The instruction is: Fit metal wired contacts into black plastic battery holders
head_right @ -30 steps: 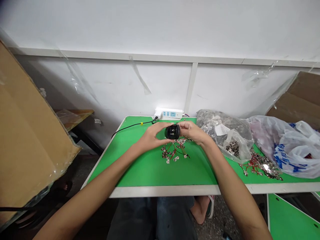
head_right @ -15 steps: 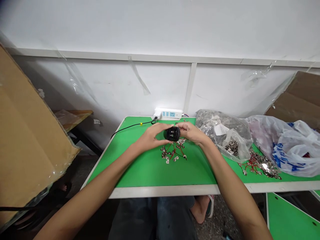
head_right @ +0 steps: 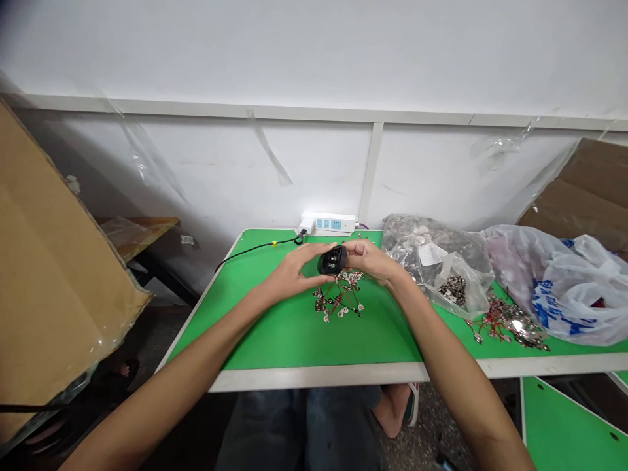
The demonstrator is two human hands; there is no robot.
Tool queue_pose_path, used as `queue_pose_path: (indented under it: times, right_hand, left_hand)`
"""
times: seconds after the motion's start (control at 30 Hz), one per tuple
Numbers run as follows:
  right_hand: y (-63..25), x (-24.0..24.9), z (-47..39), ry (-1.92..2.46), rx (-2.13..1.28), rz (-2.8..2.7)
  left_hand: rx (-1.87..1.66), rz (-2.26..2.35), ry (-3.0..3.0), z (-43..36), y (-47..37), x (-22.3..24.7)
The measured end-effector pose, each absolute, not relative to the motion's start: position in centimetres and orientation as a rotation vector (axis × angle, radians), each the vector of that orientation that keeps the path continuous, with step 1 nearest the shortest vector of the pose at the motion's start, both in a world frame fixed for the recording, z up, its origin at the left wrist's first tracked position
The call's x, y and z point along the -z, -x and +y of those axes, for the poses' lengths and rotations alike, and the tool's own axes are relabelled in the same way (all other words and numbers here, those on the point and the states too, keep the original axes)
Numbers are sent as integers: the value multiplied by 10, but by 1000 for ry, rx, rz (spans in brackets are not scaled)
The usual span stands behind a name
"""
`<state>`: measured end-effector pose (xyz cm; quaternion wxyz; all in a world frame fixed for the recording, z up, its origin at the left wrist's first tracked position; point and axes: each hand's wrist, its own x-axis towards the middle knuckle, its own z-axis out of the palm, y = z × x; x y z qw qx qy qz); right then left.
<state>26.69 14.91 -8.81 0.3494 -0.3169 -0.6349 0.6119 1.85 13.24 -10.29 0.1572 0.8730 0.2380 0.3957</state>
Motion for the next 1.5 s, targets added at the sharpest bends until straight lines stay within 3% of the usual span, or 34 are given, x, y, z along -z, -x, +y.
queue_pose_path:
  times: [0.13,0.27,0.47,0.63,0.83,1.1,1.5]
  right_hand:
    - [-264,84,145,843,-1655,-1506]
    - [-265,76,142,816,-1674,-1474]
    - [-260,78,141,833,-1219,-1645]
    - [-247,81,121,767,-608,-2048]
    - [-242,89,113,908,-356,-2169]
    - [-238,98,112,949,-242,-2234]
    - [-234,101,109,962,-357,-2213]
  left_hand:
    - [-1102,755,-2268,129,-24,109]
    - [-1344,780,-1749,125,-41,114]
    - [-1397,526,-1172,114,-57,115]
    - [-1403,618,-1360,112,-53,122]
    - [-1323,609,-1543,111,-50,123]
    - [-1262,651,-1566,110,-47,124]
    - [-1292,718,-1662,106,-50,119]
